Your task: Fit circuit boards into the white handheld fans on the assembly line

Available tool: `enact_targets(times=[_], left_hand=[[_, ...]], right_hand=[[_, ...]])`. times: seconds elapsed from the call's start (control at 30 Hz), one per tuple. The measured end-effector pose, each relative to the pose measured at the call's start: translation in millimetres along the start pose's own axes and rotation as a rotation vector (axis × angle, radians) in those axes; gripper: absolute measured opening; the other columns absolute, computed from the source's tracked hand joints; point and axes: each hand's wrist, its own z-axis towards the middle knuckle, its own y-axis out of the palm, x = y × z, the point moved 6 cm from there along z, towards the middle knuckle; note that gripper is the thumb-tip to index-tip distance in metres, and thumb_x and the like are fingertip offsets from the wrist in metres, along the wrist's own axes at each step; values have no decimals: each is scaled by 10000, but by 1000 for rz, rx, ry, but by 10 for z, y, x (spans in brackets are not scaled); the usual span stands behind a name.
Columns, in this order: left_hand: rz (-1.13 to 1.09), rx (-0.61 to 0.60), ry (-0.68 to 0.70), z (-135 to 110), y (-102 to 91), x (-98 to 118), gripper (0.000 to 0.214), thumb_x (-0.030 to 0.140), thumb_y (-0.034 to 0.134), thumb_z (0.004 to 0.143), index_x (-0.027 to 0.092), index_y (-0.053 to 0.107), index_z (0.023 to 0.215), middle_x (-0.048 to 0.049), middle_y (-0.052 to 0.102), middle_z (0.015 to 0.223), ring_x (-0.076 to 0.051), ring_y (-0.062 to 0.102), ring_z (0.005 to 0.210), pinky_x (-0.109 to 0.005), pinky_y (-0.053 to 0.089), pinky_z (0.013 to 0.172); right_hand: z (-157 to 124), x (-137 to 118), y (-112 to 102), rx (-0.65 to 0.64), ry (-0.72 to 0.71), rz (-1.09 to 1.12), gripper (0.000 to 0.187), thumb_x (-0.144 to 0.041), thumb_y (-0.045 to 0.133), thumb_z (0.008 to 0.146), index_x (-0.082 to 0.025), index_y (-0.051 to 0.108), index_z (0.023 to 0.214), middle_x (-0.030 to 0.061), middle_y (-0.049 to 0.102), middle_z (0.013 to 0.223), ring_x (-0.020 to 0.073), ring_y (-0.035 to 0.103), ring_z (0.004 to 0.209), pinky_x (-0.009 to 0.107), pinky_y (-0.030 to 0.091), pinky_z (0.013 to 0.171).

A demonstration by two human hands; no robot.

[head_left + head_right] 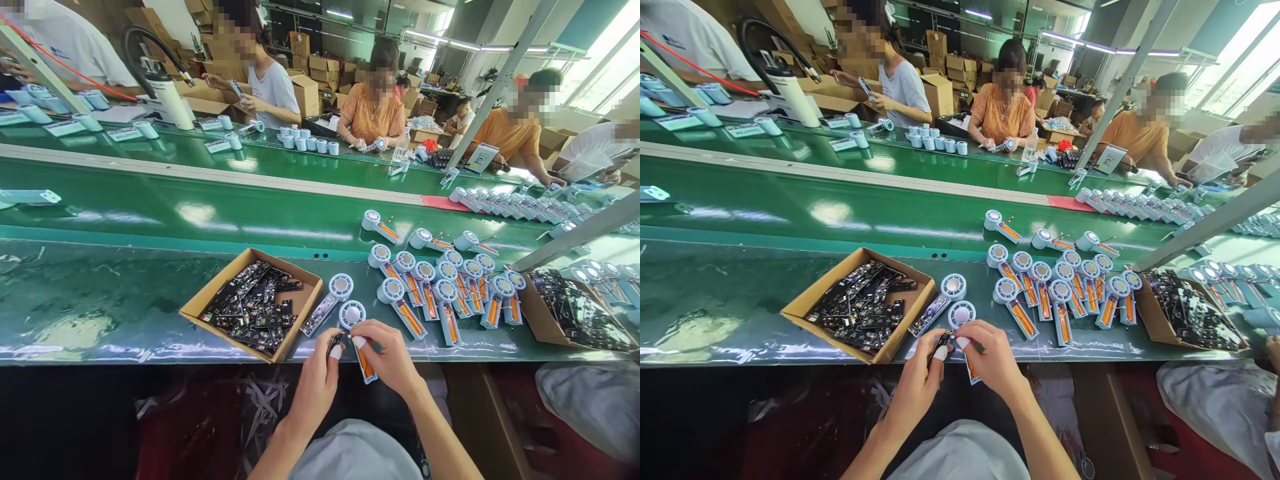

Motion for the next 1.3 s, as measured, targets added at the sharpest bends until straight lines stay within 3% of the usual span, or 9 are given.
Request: enact_targets(times=[0.13,0.27,0.47,0.63,0.77,0.93,1.03,1.13,1.3], left_hand=[[-104,-75,-117,-12,-3,13,261,294,371,949,207,600,1040,10,629,695,-168,574,523,-304,501,600],[-187,-130,-164,31,-22,54,296,379,405,959,195,618,1048,69,494,546,-154,489,457,-254,430,488],[-66,-106,-27,116,-48,145,231,303,455,931,200,661,952,-8,613,702,-200,629,722,-253,492,600],[-137,-77,-105,65,-15,71,329,287,407,947,192,522,1240,34,621,688,-124,518,455,-242,456,495],[-126,-53,-105,16,17,58,321,309,417,955,168,533,1220,23,645,639,-151,599,498,-255,501,508],[-67,42,-14,-41,3,42,328,311,454,944,172,624,1188,-107,758,1016,-174,711,661,-299,596,620],[-97,39,-1,-27,-36,18,349,320,483,932,171,658,1195,-135,738,1159,-188,725,721,-289,607,598],[-197,-64,-47,43,-65,-6,368,357,496,938,161,685,1185,-110,762,1018,-169,695,642,-245,561,488],[-283,-187,-17,158,-116,5,317,352,546,907,159,741,1066,-43,729,767,-145,654,575,-235,539,514]], right_hand=[[38,10,99,-52,31,-22,208,-144,528,913,-208,724,943,49,701,866,159,644,718,244,512,617],[31,11,106,-71,-7,-22,210,-133,533,920,-214,721,969,58,666,907,160,630,745,237,500,605],[9,9,110,-34,-68,-72,243,-116,524,935,-230,728,998,57,652,921,175,642,823,267,523,712],[8,73,108,84,23,-95,214,-65,544,857,-200,705,901,32,635,845,146,596,694,244,478,627],[3,19,155,131,2,-176,187,-66,545,849,-194,681,863,30,633,827,151,591,691,245,468,622],[-34,-80,224,159,-132,-419,202,-72,512,897,-193,671,867,64,658,850,198,596,753,295,473,685],[-19,-34,214,112,-139,-348,201,-80,509,916,-195,674,912,68,668,891,200,613,788,295,483,708],[27,30,162,18,-61,-192,197,-90,518,930,-198,676,978,59,665,920,188,633,815,278,494,718],[60,-4,149,-122,26,-74,215,-77,551,919,-207,707,990,50,673,931,177,633,809,261,484,684]])
